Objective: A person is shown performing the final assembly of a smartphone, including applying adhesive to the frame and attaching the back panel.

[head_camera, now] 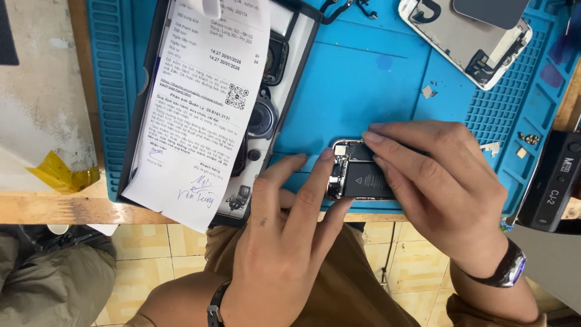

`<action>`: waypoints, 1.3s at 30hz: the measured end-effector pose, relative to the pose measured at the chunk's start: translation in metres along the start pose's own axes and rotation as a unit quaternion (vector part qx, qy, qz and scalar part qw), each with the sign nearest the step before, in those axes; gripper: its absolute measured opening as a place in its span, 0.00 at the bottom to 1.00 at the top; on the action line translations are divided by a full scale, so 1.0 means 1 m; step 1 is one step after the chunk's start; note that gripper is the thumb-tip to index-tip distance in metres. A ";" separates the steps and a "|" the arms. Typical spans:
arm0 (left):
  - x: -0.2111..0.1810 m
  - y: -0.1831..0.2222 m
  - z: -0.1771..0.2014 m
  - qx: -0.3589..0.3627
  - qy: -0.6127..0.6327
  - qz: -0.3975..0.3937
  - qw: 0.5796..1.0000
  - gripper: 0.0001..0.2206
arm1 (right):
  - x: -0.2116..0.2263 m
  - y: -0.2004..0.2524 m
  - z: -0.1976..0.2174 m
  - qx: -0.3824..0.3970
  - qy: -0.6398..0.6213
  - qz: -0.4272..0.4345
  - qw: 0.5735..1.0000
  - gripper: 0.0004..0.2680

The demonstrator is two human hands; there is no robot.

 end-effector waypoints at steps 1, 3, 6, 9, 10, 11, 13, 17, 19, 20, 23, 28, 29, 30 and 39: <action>0.000 0.000 0.001 0.003 0.022 0.002 1.000 0.18 | 0.001 -0.004 0.001 0.007 -0.010 0.014 1.000 0.05; 0.001 0.001 0.003 0.007 0.044 0.002 0.999 0.17 | 0.002 -0.010 0.004 0.013 -0.020 0.026 0.999 0.06; 0.003 0.004 0.003 0.021 0.099 0.010 0.995 0.17 | 0.000 -0.015 0.005 0.061 -0.027 0.049 0.997 0.07; 0.004 0.007 0.003 0.013 0.119 0.015 0.993 0.16 | -0.003 -0.015 0.005 0.062 -0.018 0.069 0.996 0.06; 0.005 0.008 0.004 0.018 0.125 0.012 0.992 0.16 | -0.004 -0.014 0.006 0.073 -0.007 0.080 0.994 0.07; 0.005 0.009 0.004 0.024 0.131 0.010 0.991 0.16 | -0.004 -0.013 0.006 0.083 0.003 0.091 0.992 0.08; 0.006 0.010 0.004 0.017 0.128 0.003 0.992 0.15 | -0.005 -0.013 0.007 0.093 0.001 0.089 0.992 0.08; 0.007 0.013 0.005 0.007 0.162 -0.006 0.987 0.14 | -0.005 -0.014 0.010 0.111 -0.005 0.087 0.990 0.09; 0.004 0.015 0.009 -0.003 0.163 -0.004 0.987 0.14 | -0.001 -0.015 0.010 0.096 -0.015 0.071 0.993 0.08; 0.003 0.016 0.010 -0.013 0.164 -0.002 0.986 0.13 | 0.000 -0.015 0.010 0.082 -0.026 0.053 0.995 0.08; -0.001 0.023 0.017 -0.029 0.106 0.010 0.994 0.13 | 0.006 -0.016 0.011 0.079 -0.030 0.012 0.996 0.08; -0.009 0.026 0.023 -0.068 0.034 0.001 0.997 0.10 | 0.003 -0.011 0.007 0.080 -0.019 0.025 0.996 0.08; -0.009 0.026 0.023 -0.063 0.032 -0.002 0.998 0.09 | 0.002 -0.011 0.007 0.079 -0.016 0.033 0.996 0.08; -0.009 0.026 0.023 -0.062 0.031 -0.004 0.998 0.09 | 0.002 -0.011 0.008 0.076 -0.015 0.031 0.996 0.08; -0.009 0.027 0.013 -0.013 0.047 -0.010 0.999 0.12 | 0.001 -0.015 0.013 0.070 -0.013 0.087 0.994 0.06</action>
Point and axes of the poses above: each hand's wrist, its own y-axis away from the middle knuckle, its own z-axis out of the back of the hand, x = y × z, the point moved 1 cm from there along -y, towards the middle knuckle
